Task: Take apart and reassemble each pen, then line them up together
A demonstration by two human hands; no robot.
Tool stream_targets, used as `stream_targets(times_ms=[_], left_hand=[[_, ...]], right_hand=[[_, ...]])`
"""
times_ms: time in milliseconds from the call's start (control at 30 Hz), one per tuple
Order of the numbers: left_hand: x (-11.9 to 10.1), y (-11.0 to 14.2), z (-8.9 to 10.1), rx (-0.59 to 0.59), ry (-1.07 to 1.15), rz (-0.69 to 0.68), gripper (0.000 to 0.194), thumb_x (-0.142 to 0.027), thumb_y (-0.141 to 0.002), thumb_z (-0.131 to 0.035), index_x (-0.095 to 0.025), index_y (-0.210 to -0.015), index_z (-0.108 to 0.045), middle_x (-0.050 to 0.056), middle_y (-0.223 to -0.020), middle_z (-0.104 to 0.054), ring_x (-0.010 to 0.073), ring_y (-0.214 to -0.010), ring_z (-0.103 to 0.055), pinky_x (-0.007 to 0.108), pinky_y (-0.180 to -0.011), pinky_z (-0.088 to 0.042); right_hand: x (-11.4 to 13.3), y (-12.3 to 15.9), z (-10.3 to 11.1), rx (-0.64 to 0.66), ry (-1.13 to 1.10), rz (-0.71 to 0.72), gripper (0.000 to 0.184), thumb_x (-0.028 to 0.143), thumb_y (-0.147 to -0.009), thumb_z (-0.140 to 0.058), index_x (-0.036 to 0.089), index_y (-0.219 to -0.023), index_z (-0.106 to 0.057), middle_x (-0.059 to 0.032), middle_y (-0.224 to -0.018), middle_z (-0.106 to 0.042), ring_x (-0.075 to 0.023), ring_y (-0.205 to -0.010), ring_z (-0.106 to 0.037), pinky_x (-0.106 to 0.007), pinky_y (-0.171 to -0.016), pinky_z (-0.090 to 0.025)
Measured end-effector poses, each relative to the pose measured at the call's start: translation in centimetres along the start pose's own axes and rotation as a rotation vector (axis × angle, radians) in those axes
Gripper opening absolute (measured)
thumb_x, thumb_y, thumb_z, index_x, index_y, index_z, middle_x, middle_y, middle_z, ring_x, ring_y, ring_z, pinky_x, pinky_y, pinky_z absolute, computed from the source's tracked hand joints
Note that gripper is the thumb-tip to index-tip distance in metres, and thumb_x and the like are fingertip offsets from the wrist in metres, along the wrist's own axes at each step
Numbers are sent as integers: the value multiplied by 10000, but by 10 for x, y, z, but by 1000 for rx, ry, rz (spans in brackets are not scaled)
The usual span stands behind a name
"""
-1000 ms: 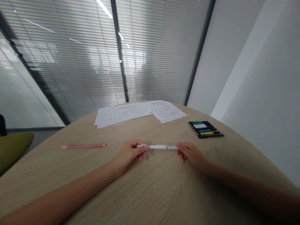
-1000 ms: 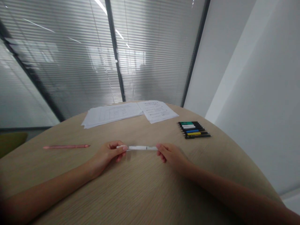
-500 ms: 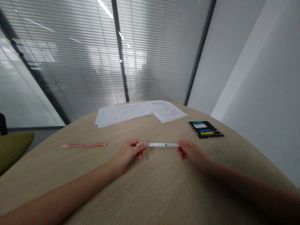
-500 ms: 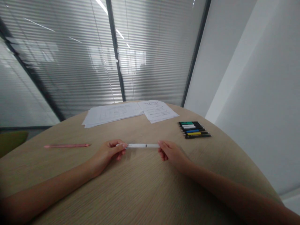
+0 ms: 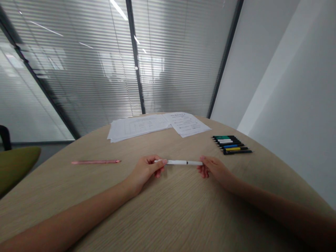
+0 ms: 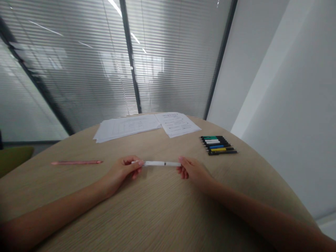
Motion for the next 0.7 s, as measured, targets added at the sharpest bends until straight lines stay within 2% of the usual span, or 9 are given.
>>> stream_targets(times_ms=[100, 233, 433, 600, 700], left_hand=[[0, -1, 1, -5, 22, -5, 239, -352, -584, -632, -139, -530, -537, -40, -459, -507, 49, -386, -386, 193, -428, -269], [2, -2, 3, -26, 44, -2, 245, -351, -586, -635, -140, -526, -526, -40, -461, -501, 52, -376, -393, 197, -418, -270], [4, -4, 5, -42, 74, -12, 248, -349, -604, -620, -139, -524, -516, -35, -461, -500, 53, -371, -398, 198, -414, -277], [4, -5, 5, -53, 73, -6, 254, -348, -609, -613, -139, -514, -506, -42, -452, -487, 49, -368, -394, 195, -410, -270], [2, -3, 4, -43, 55, -8, 258, -360, -597, -619, -137, -521, -513, -40, -460, -493, 51, -376, -395, 195, -416, -273]], right_hand=[[-3, 1, 3, -35, 69, -18, 461, 529, -763, -335, 175, -511, -490, 13, -424, -471, -93, -411, -432, -239, -457, -342], [1, 1, 2, -23, 69, 8, 397, 489, -757, -381, 179, -526, -472, 27, -443, -464, -88, -420, -421, -232, -460, -332], [8, 2, 1, -11, -48, 15, 252, 431, -696, -500, 182, -708, -462, 65, -472, -448, -75, -423, -396, -215, -441, -316], [8, 2, 0, -8, -111, 1, 317, 388, -598, -602, 197, -783, -430, 80, -527, -443, -68, -437, -410, -198, -422, -316], [6, 1, 0, 0, -62, 23, 320, 417, -672, -532, 191, -885, -455, 61, -557, -474, -79, -453, -429, -209, -433, -336]])
Point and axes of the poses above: each hand's wrist, its own y-axis away from the middle knuckle, its own z-axis out of the back of the hand, x = y × z, the point moved 7 cm from there along -y, towards the middle knuckle
